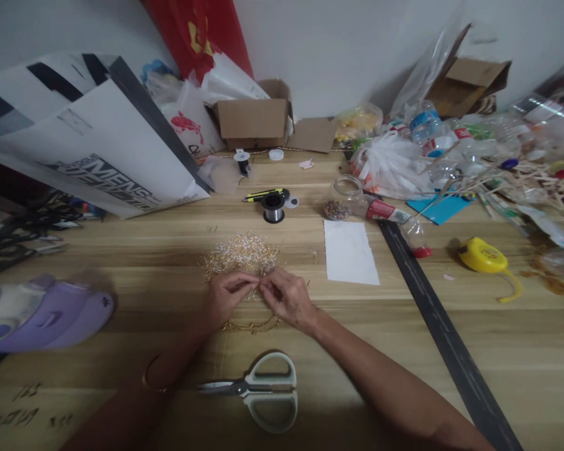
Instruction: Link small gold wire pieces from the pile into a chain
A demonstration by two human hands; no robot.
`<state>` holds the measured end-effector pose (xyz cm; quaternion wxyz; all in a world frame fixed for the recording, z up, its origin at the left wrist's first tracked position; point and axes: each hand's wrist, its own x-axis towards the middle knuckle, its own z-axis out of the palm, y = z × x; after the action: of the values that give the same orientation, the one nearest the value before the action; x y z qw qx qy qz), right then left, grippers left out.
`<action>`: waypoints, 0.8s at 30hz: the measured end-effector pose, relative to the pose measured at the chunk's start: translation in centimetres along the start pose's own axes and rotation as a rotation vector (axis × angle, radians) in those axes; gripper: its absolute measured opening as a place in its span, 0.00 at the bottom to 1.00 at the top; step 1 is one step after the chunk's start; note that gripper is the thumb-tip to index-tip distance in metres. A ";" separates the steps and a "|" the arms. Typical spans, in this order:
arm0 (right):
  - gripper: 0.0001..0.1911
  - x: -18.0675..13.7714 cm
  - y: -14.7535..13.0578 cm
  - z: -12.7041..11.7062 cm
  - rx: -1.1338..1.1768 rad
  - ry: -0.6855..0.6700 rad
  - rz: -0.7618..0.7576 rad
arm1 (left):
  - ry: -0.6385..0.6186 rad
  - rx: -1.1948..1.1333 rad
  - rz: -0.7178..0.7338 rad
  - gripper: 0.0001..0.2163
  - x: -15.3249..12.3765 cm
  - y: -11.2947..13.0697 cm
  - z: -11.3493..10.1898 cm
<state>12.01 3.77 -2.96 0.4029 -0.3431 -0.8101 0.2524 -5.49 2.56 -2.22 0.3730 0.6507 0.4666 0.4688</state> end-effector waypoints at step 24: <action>0.05 -0.1 0.2 0.2 0.007 -0.047 0.011 | 0.017 0.052 0.018 0.04 0.1 0.1 0.1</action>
<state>11.93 3.83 -3.23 0.3836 -0.3401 -0.8166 0.2652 -5.40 2.57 -2.10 0.3477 0.6605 0.4758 0.4652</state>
